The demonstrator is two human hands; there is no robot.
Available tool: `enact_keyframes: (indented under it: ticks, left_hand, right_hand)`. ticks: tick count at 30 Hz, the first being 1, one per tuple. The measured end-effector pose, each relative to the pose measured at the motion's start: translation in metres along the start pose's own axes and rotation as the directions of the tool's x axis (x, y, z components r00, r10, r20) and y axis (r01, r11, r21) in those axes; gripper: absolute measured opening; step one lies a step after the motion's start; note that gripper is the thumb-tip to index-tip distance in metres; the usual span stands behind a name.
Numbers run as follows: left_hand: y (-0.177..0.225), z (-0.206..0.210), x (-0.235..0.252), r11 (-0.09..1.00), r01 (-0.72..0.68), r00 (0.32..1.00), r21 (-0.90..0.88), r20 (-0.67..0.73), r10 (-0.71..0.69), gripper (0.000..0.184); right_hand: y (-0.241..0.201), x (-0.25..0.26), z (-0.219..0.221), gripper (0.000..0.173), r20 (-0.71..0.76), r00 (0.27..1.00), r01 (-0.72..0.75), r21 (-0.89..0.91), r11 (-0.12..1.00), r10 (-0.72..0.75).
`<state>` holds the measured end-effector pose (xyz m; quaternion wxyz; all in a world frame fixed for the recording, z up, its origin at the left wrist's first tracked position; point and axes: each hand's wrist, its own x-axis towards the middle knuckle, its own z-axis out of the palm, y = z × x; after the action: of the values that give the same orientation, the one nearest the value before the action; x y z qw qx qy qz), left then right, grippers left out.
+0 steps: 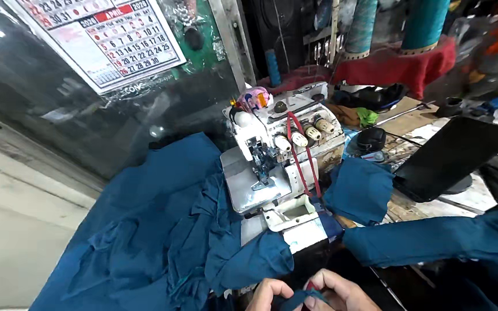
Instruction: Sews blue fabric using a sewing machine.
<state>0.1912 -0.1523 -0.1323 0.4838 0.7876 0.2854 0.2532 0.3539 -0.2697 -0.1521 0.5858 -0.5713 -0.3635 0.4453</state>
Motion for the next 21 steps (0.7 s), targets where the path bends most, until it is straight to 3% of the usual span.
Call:
enact_keyframes:
  ticks: [3,6,8,11,16,21]
  left_hand:
    - [0.011,-0.03,0.011,0.995,-0.101,0.993,0.011,0.054,0.1,0.017]
    - [0.026,-0.042,0.049,0.95,-0.227,0.966,0.216,-0.072,0.247,0.014]
    - [0.007,-0.035,0.081,0.863,-0.208,0.945,0.461,-0.132,0.299,0.011]
    - [-0.021,-0.026,0.105,0.758,-0.16,0.96,0.632,-0.077,0.268,0.014]
    - [-0.023,-0.02,0.109,0.658,-0.161,0.975,0.735,0.015,0.221,0.018]
    - [-0.023,-0.014,0.103,0.618,-0.093,0.989,0.781,0.003,0.145,0.027]
  right_hand:
    - [-0.021,0.012,-0.002,0.019,-0.009,0.977,0.204,-0.264,0.943,-0.214]
    - [-0.032,0.033,0.001,0.018,-0.013,0.989,0.139,-0.275,0.951,-0.148]
    - [-0.017,0.052,0.002,0.018,-0.043,0.995,0.066,-0.338,0.939,-0.085]
    - [-0.001,0.065,0.001,0.02,-0.096,0.994,0.005,-0.45,0.893,-0.054]
    - [0.0,0.065,0.004,0.022,-0.11,0.992,0.004,-0.49,0.872,-0.067]
    - [0.002,0.061,0.006,0.02,-0.136,0.975,0.06,-0.608,0.791,-0.178]
